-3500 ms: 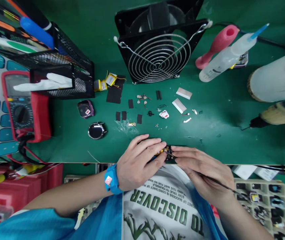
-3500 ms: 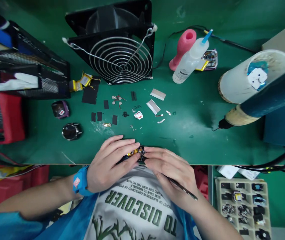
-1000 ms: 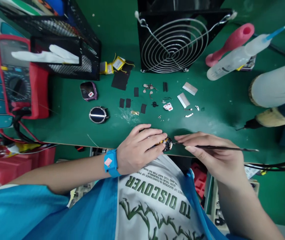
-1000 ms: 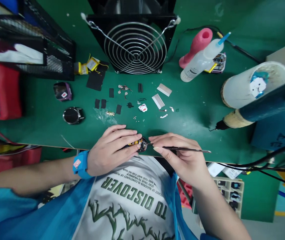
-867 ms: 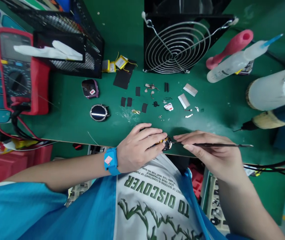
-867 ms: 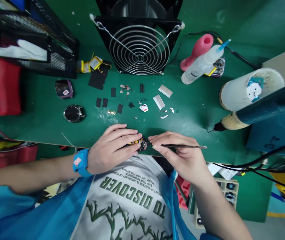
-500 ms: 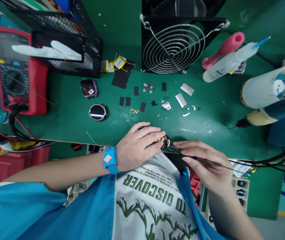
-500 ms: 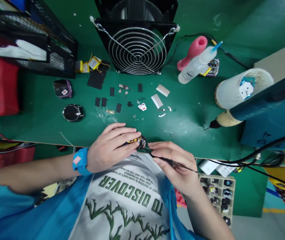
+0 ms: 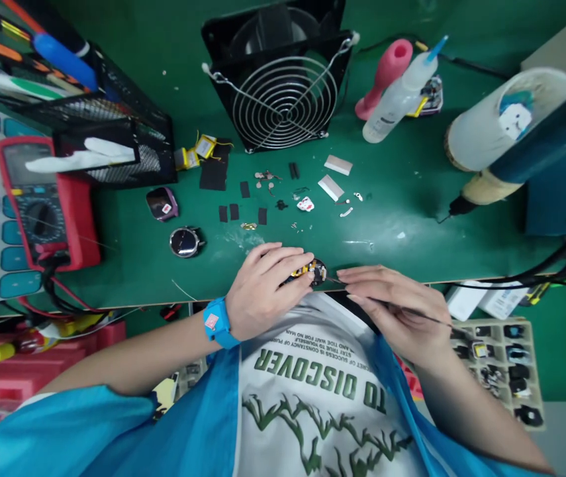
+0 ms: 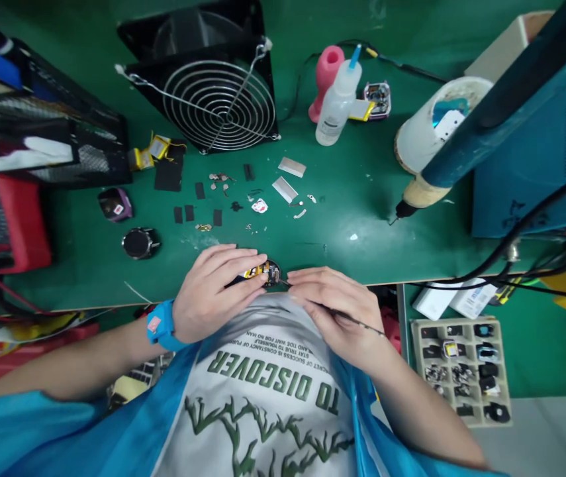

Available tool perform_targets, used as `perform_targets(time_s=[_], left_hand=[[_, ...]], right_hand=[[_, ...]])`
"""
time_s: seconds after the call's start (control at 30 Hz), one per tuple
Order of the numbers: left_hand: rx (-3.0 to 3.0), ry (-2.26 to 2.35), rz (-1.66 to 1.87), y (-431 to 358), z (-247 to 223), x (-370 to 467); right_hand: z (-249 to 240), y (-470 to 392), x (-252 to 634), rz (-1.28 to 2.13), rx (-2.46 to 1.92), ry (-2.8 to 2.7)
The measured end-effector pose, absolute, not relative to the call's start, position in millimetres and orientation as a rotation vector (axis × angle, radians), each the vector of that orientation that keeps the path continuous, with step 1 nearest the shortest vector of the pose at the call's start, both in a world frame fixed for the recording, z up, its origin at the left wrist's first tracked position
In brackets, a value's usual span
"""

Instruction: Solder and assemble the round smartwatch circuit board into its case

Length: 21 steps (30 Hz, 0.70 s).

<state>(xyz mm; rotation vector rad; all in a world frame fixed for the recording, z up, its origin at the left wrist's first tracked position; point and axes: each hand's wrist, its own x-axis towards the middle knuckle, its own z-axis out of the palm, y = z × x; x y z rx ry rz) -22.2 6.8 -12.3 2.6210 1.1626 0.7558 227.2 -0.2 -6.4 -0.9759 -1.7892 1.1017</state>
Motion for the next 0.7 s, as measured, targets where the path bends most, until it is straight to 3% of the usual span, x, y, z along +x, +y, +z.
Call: perform_targets(time_s=[0.17, 0.57, 0.7], left_hand=[[2.606, 1.142, 0.749, 6, -12, -23], [2.611, 1.132, 0.713, 7, -11, -24], [2.614, 1.122, 0.729, 7, -11, -25]], right_hand=[[-6, -4, 229, 1.059, -1.117, -1.665], [-5, 2, 218, 1.038, -0.871, -1.886], [-6, -1, 220, 1.016, -1.028, -1.691]])
